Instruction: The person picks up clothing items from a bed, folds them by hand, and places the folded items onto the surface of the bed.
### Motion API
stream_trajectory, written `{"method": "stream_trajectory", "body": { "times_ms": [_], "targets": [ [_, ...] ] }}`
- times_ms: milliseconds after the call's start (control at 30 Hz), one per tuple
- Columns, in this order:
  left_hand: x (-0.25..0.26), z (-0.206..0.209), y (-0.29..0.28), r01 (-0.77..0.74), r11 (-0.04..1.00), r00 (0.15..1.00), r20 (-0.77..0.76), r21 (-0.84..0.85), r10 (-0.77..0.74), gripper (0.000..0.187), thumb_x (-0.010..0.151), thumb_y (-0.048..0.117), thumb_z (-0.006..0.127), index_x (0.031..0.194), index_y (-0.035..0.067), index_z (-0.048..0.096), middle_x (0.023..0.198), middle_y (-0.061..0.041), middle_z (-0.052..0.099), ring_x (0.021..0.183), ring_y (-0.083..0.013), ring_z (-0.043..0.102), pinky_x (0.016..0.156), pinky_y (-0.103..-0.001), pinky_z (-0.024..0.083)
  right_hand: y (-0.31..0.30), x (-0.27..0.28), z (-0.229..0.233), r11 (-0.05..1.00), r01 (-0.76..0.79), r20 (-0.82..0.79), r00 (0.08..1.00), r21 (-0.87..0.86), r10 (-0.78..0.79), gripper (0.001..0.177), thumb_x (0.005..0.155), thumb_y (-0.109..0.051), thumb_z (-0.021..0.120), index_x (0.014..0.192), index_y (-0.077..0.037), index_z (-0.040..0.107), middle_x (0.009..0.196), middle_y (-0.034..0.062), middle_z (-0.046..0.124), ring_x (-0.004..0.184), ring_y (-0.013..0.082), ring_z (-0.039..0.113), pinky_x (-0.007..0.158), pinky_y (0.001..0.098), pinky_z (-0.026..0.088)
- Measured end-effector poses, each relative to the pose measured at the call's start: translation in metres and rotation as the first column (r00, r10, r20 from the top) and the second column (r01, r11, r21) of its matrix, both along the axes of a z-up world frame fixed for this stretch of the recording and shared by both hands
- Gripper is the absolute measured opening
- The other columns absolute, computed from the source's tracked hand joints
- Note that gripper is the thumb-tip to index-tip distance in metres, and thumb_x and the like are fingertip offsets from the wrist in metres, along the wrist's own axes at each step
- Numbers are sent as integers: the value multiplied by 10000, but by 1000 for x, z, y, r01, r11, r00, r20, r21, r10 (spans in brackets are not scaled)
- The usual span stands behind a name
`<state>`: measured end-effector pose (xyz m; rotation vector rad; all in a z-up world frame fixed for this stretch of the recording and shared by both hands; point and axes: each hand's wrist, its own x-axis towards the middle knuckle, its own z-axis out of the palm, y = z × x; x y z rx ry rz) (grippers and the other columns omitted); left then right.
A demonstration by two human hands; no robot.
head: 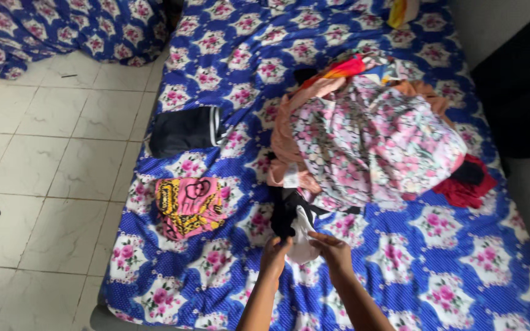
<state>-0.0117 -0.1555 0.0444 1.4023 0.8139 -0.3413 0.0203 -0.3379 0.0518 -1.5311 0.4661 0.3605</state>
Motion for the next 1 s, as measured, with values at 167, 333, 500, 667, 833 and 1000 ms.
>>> {"method": "stream_trajectory", "body": {
  "times_ms": [167,333,500,667,833,1000],
  "targets": [
    [12,35,-61,-4,920,1000,-1,-391,4,901,778,708,664,1356,18,623,1264,-126,698,1167,-258,620,996,-420,465,-79,-18,89,830,-60,-84,988,555,127,198,815,-59,628,921,-6,786,878,100,780,773,196,729,764,357,586],
    [65,15,-120,-33,682,998,6,-731,55,909,844,698,656,1329,-62,543,1248,-274,650,1051,-391,717,910,-469,569,-149,-64,172,637,-568,193,806,521,560,221,628,62,583,760,44,760,994,145,762,904,219,687,890,323,528],
    [103,44,-145,-275,762,955,-72,-586,289,679,809,378,784,1343,35,544,1183,-208,621,898,-465,693,737,-545,624,-239,-66,199,512,-687,394,721,516,570,80,650,1,654,676,42,718,1030,156,738,945,262,670,885,360,504],
    [108,125,-155,-113,992,983,153,46,105,499,782,245,737,1248,104,631,1133,-178,695,873,-374,719,661,-526,622,-327,-21,175,573,-671,473,740,471,478,151,666,-93,697,748,30,729,958,188,741,961,274,669,909,349,502],
    [135,224,-111,36,555,940,159,831,-301,215,800,299,796,942,139,818,944,-123,757,897,-346,733,782,-440,565,-347,17,190,992,-13,-58,998,127,20,334,822,-351,668,1073,-145,745,874,143,731,690,252,700,578,430,562],
    [162,279,-41,-408,838,792,597,361,129,178,805,216,846,908,83,788,813,-57,711,695,-262,676,640,-368,498,-385,15,186,666,-488,-214,866,-564,453,420,827,-371,834,1156,-110,829,950,124,816,741,231,782,702,368,611]
  ]
}}
